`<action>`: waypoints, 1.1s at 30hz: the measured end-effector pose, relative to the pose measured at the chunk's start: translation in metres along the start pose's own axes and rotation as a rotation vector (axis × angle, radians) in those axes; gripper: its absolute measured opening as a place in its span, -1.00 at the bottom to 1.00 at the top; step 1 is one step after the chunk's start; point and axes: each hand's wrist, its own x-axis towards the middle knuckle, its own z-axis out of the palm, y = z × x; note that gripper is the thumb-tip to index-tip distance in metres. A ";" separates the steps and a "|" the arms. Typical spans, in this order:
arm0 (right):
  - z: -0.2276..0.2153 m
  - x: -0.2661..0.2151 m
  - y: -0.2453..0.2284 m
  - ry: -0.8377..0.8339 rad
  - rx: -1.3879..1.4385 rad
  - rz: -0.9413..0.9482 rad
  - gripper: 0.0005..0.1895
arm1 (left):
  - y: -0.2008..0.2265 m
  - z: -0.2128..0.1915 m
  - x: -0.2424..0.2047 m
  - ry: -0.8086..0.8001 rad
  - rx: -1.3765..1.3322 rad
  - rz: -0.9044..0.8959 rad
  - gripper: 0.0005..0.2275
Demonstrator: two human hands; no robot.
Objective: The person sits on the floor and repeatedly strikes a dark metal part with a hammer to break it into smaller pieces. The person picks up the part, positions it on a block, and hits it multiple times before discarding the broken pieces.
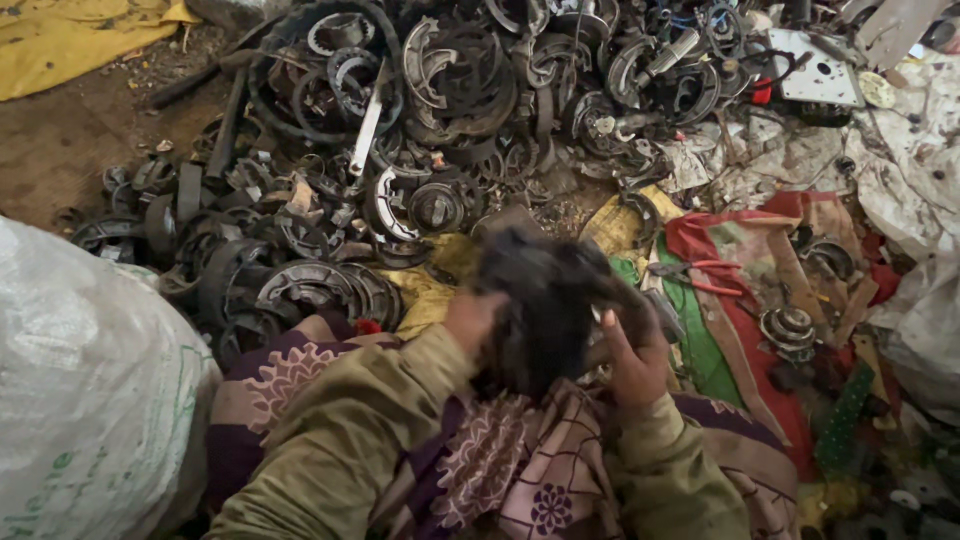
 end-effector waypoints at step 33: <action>-0.063 0.017 0.116 -0.404 -0.831 -0.241 -0.54 | 0.083 0.045 -0.059 -0.193 -0.169 -0.111 -0.53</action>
